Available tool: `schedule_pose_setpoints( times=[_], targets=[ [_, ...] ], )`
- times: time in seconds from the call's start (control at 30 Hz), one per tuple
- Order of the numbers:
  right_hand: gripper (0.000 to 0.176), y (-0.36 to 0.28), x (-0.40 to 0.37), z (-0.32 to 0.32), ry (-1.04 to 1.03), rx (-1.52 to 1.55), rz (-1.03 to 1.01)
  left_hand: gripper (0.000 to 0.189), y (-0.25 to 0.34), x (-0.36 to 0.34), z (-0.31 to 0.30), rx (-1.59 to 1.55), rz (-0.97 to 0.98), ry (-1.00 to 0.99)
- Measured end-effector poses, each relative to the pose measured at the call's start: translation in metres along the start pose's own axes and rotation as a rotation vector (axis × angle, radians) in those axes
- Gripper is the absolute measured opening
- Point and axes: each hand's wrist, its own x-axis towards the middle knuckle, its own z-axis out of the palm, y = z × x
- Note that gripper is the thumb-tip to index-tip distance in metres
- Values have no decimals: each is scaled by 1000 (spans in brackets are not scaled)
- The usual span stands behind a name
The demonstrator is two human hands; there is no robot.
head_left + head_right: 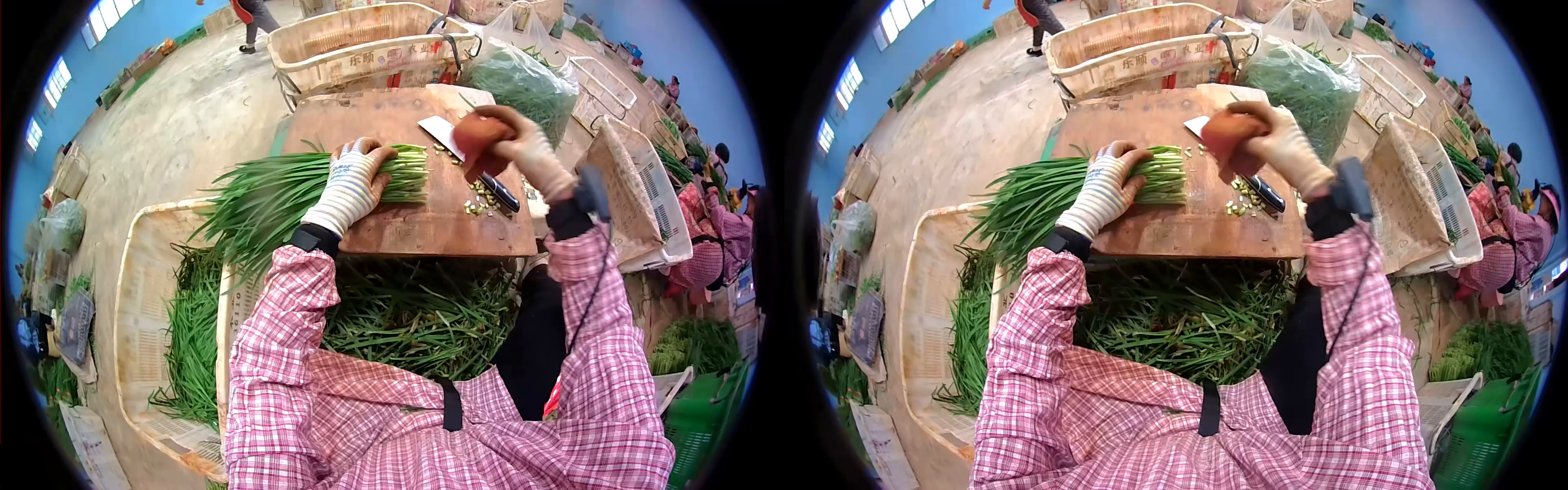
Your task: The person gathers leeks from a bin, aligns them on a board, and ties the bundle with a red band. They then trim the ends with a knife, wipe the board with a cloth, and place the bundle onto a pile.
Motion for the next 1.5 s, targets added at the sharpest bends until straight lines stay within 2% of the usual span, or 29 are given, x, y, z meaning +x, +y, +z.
schedule_pose_setpoints(
  times=[0.03,0.07,0.2,0.3,0.37,0.4,0.5,0.53,0.57,0.63,0.7,0.73,0.77,0.83,0.93,1.03,1.07,1.17,1.3,1.4,1.5],
  targets=[
    [46,-3,-8,-13,53,194,100,36,1,0,-1,-12,-7,-5],
    [52,9,-12,-14,83,649,214,36,1,-1,-2,-23,-14,-10],
    [57,18,-4,12,244,378,52,32,2,-5,2,-34,14,36],
    [50,-25,10,60,87,-124,-145,32,2,-9,3,-35,41,62],
    [46,-37,24,81,-284,-362,-39,32,3,-12,4,64,5,61],
    [40,-29,26,89,-392,-560,20,33,4,-14,3,45,21,46],
    [36,-18,23,60,-390,-505,238,35,4,-12,1,-2,53,44],
    [34,-20,21,44,-375,-499,370,36,3,-13,1,-16,47,47],
    [35,-18,19,30,-309,-585,202,36,4,-12,1,-28,43,55],
    [28,-33,10,6,-307,-497,407,43,9,-12,0,-35,4,61],
    [42,-18,-5,6,-293,-536,173,47,12,-11,0,-26,-23,110],
    [48,-15,-7,4,-470,-677,283,52,13,-12,-3,12,-32,9],
    [48,-6,-12,9,-544,-851,151,52,12,-13,-4,21,-12,4],
    [37,2,-23,26,-324,-845,-26,52,13,-17,-6,38,20,-13],
    [22,-5,-18,52,-210,-504,-41,53,24,-26,-9,32,44,37],
    [16,-3,-24,74,-94,-531,-105,53,27,-31,-5,42,59,75],
    [20,0,-23,76,-90,-574,-5,53,26,-32,-3,47,60,90],
    [24,23,-25,88,-99,-269,225,53,27,-34,0,47,57,116],
    [27,44,-20,96,-106,42,331,52,29,-33,-2,26,63,136],
    [26,39,-26,94,-19,-36,241,54,25,-35,-1,12,57,101],
    [25,42,-29,90,37,-19,259,54,27,-35,-1,9,37,81]
  ],
)
